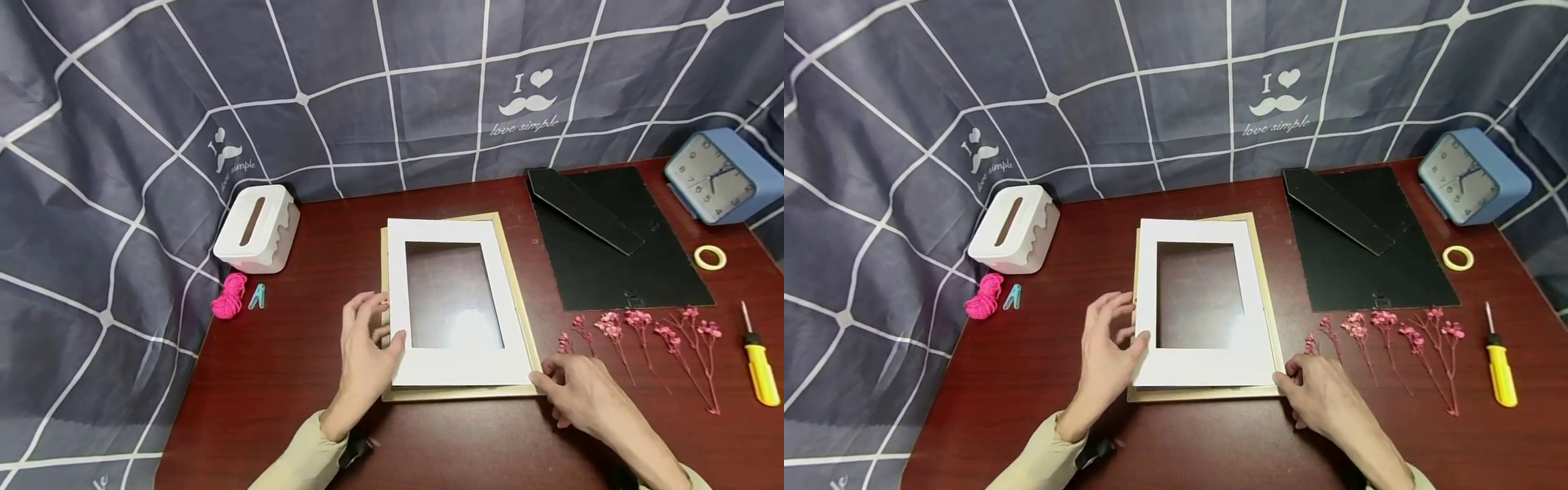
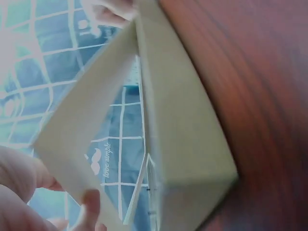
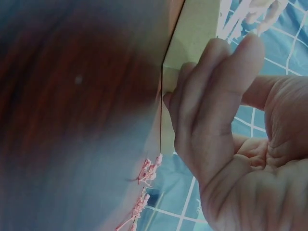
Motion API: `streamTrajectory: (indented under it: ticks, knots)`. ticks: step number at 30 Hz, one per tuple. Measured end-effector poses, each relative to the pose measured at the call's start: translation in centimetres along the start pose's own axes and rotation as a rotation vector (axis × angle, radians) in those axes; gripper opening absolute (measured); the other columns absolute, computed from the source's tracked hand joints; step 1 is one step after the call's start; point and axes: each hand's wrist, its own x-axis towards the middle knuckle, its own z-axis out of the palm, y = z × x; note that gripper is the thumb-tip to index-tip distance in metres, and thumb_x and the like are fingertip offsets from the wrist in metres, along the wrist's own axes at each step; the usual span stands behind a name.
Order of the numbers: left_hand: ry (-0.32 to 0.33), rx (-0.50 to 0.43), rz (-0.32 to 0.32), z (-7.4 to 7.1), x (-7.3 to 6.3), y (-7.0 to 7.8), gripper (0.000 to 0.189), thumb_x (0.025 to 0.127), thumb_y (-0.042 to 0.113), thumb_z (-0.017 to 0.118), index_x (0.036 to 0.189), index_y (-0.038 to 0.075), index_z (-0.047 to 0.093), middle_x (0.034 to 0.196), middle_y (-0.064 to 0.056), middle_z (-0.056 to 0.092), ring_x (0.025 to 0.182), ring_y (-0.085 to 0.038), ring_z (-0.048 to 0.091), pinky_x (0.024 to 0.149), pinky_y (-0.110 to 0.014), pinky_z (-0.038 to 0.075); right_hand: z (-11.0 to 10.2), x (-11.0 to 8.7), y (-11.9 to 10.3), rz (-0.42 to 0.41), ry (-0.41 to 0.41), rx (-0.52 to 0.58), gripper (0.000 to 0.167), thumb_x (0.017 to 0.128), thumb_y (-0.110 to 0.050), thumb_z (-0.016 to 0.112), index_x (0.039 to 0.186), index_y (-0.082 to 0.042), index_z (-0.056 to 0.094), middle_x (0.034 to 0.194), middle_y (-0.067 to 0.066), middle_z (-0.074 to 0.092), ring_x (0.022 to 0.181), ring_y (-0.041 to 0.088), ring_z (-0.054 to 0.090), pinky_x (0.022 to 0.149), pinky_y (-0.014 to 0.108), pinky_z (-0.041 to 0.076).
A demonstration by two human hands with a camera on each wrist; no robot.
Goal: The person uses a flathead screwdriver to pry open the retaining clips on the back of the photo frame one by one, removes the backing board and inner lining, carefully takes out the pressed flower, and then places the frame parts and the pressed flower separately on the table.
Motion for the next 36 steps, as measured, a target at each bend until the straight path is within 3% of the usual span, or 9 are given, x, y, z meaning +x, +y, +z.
streamTrajectory:
  ticks: [3,6,9,12,16,21,25,29,36]
  knots:
    - [-0.06,-0.186,-0.261,-1.1,-0.7,0.7,0.066,0.085,-0.01,0.08,0.146,0.0,0.057,0.137,-0.021,0.063,0.106,-0.018,0.073,0.079,-0.019,0.066,0.1,-0.1,-0.1,0.006,-0.002,0.002,0.019,0.104,-0.021,0.072,0.089,-0.01,0.068,0.064,-0.002,0.065,0.046,0.01,0.065,0.054,0.025,0.059]
    - [-0.21,-0.304,-0.468,-2.0,-1.9,1.3,0.062,0.094,-0.001,0.078,0.15,-0.002,0.051,0.113,-0.016,0.073,0.076,-0.008,0.074,0.067,-0.018,0.064,0.0,-0.2,-0.1,-0.002,0.002,-0.005,0.019,0.104,-0.021,0.072,0.088,-0.011,0.068,0.063,-0.003,0.065,0.046,0.009,0.065,0.054,0.024,0.059]
    - [-0.385,-0.345,-0.556,-2.5,-3.1,1.6,0.05,0.103,0.009,0.073,0.145,-0.006,0.05,0.089,-0.008,0.075,0.052,-0.007,0.068,0.048,-0.021,0.059,-0.2,-0.2,-0.1,-0.004,0.002,0.003,0.02,0.104,-0.02,0.072,0.088,-0.01,0.068,0.064,-0.003,0.066,0.047,0.01,0.065,0.05,0.025,0.059]
    - [-0.46,-0.337,-0.558,-2.6,-3.6,1.4,0.038,0.106,0.015,0.071,0.133,-0.007,0.054,0.071,-0.002,0.072,0.042,-0.006,0.06,0.036,-0.019,0.048,-0.3,-0.2,0.0,0.003,0.0,0.013,0.021,0.105,-0.02,0.072,0.088,-0.009,0.067,0.063,-0.002,0.067,0.048,0.011,0.066,0.047,0.026,0.059]
    - [-0.388,-0.267,-0.526,-2.5,-3.8,0.8,0.025,0.106,0.016,0.07,0.106,-0.008,0.063,0.059,0.001,0.062,0.038,-0.005,0.051,0.035,-0.015,0.038,-0.3,-0.2,-0.1,0.013,-0.007,0.033,0.021,0.106,-0.021,0.072,0.089,-0.008,0.068,0.063,-0.001,0.066,0.049,0.012,0.067,0.047,0.027,0.06]
    - [-0.261,-0.185,-0.454,-2.6,-4.0,0.1,0.035,0.108,0.015,0.068,0.081,-0.005,0.06,0.054,-0.006,0.058,0.037,-0.006,0.048,0.038,-0.015,0.038,-0.1,-0.3,-0.3,0.018,-0.007,0.052,0.02,0.105,-0.02,0.072,0.091,-0.007,0.068,0.063,0.0,0.066,0.05,0.013,0.067,0.046,0.027,0.06]
    - [-0.183,-0.157,-0.41,-3.0,-4.1,-0.3,0.035,0.107,0.016,0.069,0.077,-0.001,0.061,0.052,-0.011,0.057,0.035,-0.004,0.045,0.036,-0.014,0.034,-0.2,-0.3,-0.4,0.029,0.001,0.04,0.021,0.105,-0.022,0.072,0.091,-0.007,0.069,0.063,0.0,0.066,0.048,0.012,0.067,0.047,0.027,0.06]
    - [-0.098,-0.199,-0.428,-3.9,-3.9,-0.5,0.039,0.108,0.013,0.066,0.075,-0.004,0.054,0.05,-0.002,0.051,0.036,-0.002,0.04,0.036,-0.013,0.029,-0.3,-0.3,-0.6,0.059,-0.013,0.053,0.02,0.106,-0.022,0.071,0.094,-0.006,0.07,0.064,0.0,0.066,0.052,0.014,0.068,0.047,0.027,0.061]
    - [0.076,-0.278,-0.467,-7.8,-2.1,-1.9,0.039,0.113,0.011,0.055,0.083,-0.013,0.05,0.05,0.005,0.045,0.041,-0.002,0.035,0.04,-0.012,0.025,-0.3,-0.3,-0.8,0.081,-0.019,0.053,0.02,0.106,-0.022,0.072,0.097,-0.004,0.07,0.063,0.001,0.065,0.052,0.015,0.068,0.046,0.027,0.061]
